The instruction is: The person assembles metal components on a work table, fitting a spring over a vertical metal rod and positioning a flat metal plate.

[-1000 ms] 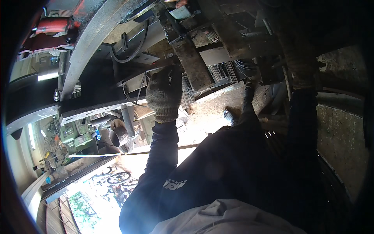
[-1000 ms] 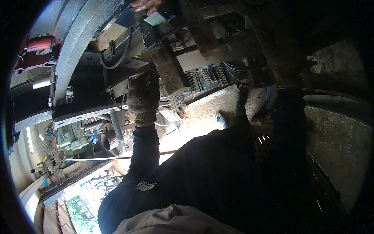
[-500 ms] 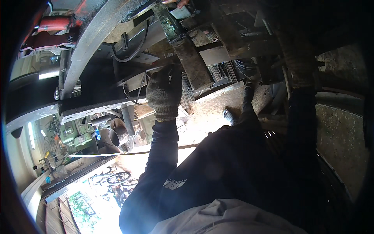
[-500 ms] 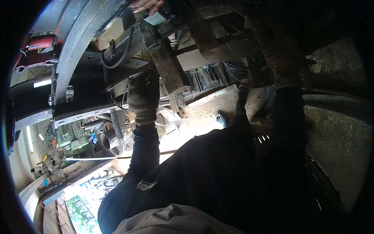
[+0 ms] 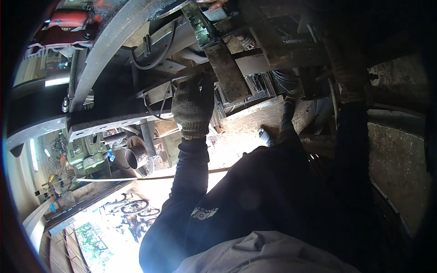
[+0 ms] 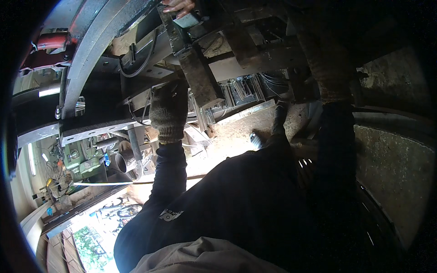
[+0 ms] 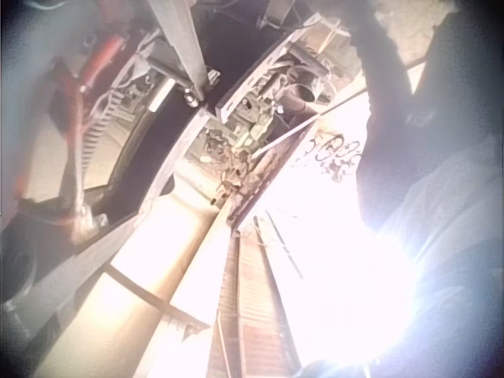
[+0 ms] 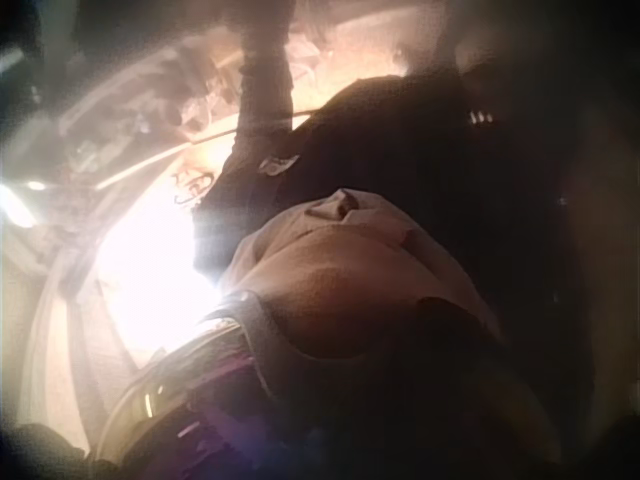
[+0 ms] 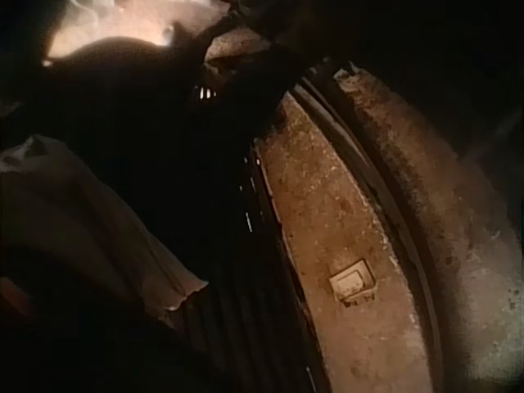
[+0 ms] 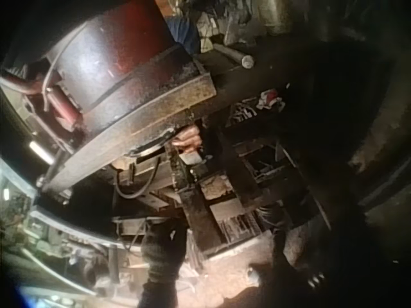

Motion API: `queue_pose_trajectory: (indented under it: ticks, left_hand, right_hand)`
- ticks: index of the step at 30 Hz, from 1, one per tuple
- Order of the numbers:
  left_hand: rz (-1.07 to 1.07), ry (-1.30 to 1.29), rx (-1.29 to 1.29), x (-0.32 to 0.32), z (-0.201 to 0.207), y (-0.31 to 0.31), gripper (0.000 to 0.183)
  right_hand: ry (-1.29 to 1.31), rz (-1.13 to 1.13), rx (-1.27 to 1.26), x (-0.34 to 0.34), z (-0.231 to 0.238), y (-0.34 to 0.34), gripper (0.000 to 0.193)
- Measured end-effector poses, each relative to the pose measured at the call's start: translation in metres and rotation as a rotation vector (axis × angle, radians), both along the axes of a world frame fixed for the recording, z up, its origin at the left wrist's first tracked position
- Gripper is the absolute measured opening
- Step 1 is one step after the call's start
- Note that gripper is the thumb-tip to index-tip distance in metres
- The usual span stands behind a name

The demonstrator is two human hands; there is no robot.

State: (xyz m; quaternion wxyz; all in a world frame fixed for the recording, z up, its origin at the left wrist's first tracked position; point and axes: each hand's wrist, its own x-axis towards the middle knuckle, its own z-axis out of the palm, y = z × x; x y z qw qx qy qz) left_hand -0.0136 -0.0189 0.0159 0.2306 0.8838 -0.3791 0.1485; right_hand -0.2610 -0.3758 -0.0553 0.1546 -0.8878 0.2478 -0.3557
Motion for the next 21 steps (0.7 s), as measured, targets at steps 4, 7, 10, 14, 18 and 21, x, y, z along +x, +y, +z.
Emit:
queue_pose_trajectory:
  ticks: [4, 7, 10, 14, 18, 21]
  left_hand:
    - [-0.004, -0.006, -0.012, -0.003, 0.005, -0.005, 0.022]
    - [0.0, -0.014, 0.0, -0.002, 0.005, -0.001, 0.022]
    - [-0.01, -0.014, -0.002, -0.001, 0.004, 0.001, 0.022]
    - [-0.018, 0.015, -0.016, 0.0, 0.002, -0.001, 0.022]
    - [-0.043, -0.035, -0.074, 0.003, -0.002, 0.002, 0.021]
    - [-0.039, -0.068, -0.067, 0.006, -0.004, 0.004, 0.021]
  right_hand:
    - [-0.066, 0.019, 0.082, 0.001, 0.021, 0.008, 0.038]
    - [-0.1, 0.015, 0.118, 0.007, 0.017, 0.014, 0.039]
    - [-0.126, 0.007, 0.144, 0.011, 0.014, 0.019, 0.04]
    - [-0.152, -0.01, 0.156, 0.013, 0.021, 0.022, 0.042]
    - [-0.082, -0.043, 0.174, 0.018, 0.034, 0.027, 0.044]
    - [0.075, -0.102, 0.205, 0.018, 0.051, 0.035, 0.045]
